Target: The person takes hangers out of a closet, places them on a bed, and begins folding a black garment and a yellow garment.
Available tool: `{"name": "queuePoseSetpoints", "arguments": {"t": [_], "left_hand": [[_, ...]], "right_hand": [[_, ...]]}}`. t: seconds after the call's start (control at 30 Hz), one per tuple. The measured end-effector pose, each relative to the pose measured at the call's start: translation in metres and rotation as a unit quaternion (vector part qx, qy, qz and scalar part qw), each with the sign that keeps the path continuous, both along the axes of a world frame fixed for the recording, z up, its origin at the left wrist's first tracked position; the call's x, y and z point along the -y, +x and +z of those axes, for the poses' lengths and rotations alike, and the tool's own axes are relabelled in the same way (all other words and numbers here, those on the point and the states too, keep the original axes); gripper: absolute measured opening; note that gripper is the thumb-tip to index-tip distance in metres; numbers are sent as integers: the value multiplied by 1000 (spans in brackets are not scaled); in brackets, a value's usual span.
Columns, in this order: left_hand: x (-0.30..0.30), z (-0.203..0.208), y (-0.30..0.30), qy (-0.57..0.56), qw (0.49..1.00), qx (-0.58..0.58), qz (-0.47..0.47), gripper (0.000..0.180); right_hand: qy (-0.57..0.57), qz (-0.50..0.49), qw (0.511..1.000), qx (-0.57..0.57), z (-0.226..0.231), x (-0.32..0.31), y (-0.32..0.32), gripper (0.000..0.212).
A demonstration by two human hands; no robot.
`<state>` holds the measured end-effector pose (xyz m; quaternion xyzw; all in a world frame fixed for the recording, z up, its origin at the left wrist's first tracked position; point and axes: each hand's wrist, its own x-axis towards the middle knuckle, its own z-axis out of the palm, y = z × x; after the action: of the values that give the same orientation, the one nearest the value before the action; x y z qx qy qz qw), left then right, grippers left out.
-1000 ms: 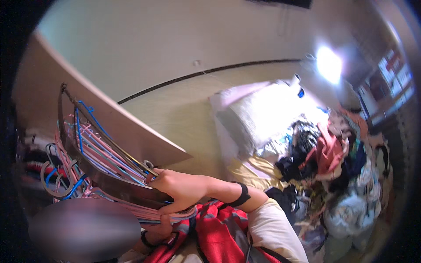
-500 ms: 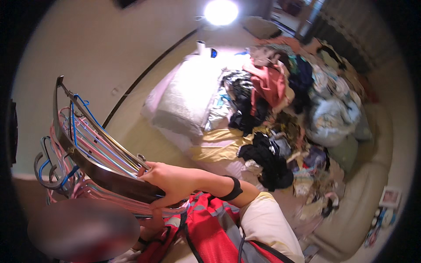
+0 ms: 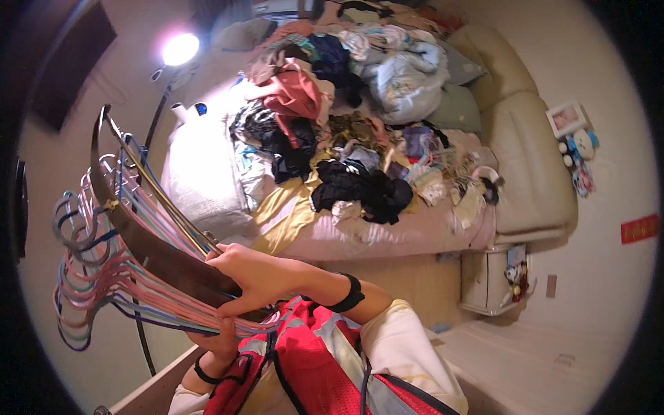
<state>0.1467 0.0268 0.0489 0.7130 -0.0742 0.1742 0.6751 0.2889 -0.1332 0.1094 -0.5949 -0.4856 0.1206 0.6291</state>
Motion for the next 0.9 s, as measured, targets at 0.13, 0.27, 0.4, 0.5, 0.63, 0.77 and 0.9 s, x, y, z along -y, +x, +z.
{"name": "queuePoseSetpoints", "arguments": {"t": [0.13, 0.27, 0.4, 0.5, 0.63, 0.77, 0.9], "left_hand": [[-5, -7, 5, 10, 999, -7, -39, 82], [3, -3, 12, 1, 999, -39, -37, 79], [13, 0, 22, -24, 992, -98, -76, 79], [23, -5, 27, -1, 988, -114, -101, 78], [55, -3, 40, 17, 984, -102, -145, 78], [96, -9, 60, 42, 975, -111, -190, 75], [162, 3, 86, 38, 955, -188, -228, 70]], "right_hand": [[-28, -75, 997, -15, 0, 14, -12, 38], [-51, -121, 990, -50, -7, 24, -20, 38], [-24, -193, 980, -40, -19, 39, -25, 45], [-49, -204, 975, -67, -25, 62, -28, 40], [-60, -207, 965, -152, -29, 102, -35, 41], [-12, -260, 947, -190, -45, 146, -40, 43], [16, -326, 922, -206, -51, 203, -41, 45]]}}
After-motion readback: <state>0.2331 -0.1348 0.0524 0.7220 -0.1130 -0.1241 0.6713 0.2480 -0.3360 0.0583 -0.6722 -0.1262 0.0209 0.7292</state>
